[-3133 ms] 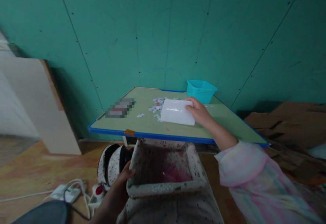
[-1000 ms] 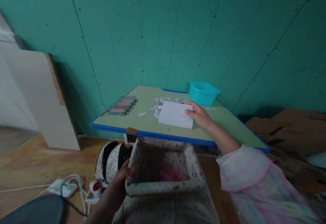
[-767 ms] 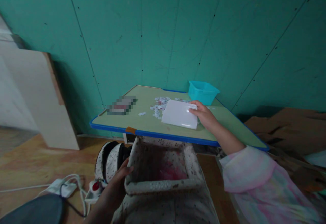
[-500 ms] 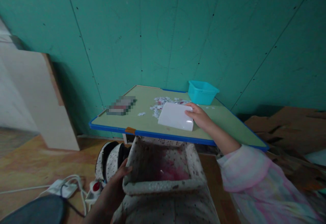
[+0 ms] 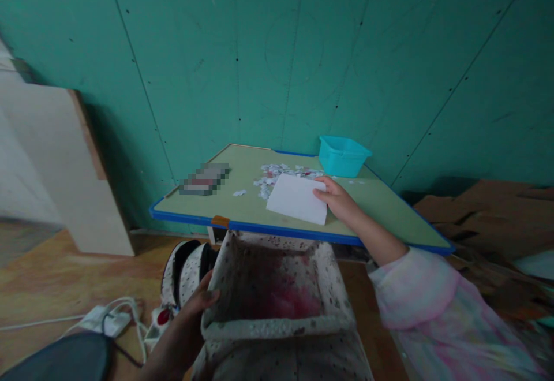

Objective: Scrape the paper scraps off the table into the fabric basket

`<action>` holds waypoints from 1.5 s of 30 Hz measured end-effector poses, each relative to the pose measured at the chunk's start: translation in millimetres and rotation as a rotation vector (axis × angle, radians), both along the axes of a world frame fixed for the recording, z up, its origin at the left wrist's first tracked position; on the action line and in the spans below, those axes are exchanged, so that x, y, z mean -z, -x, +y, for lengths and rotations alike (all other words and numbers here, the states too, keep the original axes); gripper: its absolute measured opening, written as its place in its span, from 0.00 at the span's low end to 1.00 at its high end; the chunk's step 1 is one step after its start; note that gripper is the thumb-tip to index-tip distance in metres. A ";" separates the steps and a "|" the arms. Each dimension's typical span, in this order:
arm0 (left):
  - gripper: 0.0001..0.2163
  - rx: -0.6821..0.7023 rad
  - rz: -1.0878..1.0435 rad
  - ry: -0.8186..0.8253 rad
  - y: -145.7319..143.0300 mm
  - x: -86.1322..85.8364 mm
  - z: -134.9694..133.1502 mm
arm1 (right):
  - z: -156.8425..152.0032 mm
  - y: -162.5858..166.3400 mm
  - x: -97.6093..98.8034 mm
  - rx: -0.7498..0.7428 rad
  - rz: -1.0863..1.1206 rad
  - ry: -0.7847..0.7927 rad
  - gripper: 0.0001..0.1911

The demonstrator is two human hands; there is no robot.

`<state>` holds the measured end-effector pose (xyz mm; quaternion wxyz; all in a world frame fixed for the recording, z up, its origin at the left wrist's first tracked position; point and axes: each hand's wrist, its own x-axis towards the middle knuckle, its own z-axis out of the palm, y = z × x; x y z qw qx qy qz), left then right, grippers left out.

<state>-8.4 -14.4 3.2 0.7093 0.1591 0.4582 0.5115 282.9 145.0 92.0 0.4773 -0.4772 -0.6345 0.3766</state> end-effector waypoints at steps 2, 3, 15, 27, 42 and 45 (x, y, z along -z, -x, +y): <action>0.27 -0.036 0.024 0.008 -1.0 -0.7 -1.9 | -4.9 5.7 -1.3 -0.026 0.013 0.025 0.18; 0.27 -0.046 0.032 0.013 -1.6 -0.9 -2.4 | -8.1 8.7 -3.0 -0.044 0.025 0.045 0.18; 0.31 -0.082 0.040 0.015 -1.1 1.3 -2.2 | -9.4 7.7 -5.8 -0.033 0.032 0.029 0.17; 0.29 -0.034 0.039 0.026 -7.1 -10.7 -3.5 | -17.5 23.5 -10.5 -0.099 0.086 0.117 0.17; 0.29 -0.032 0.042 0.037 -5.2 -8.0 -4.1 | -23.8 29.3 -12.7 -0.128 0.031 0.062 0.16; 0.30 -0.047 0.033 0.033 -4.4 -3.3 -2.4 | -24.1 30.1 -14.1 -0.152 0.012 0.048 0.16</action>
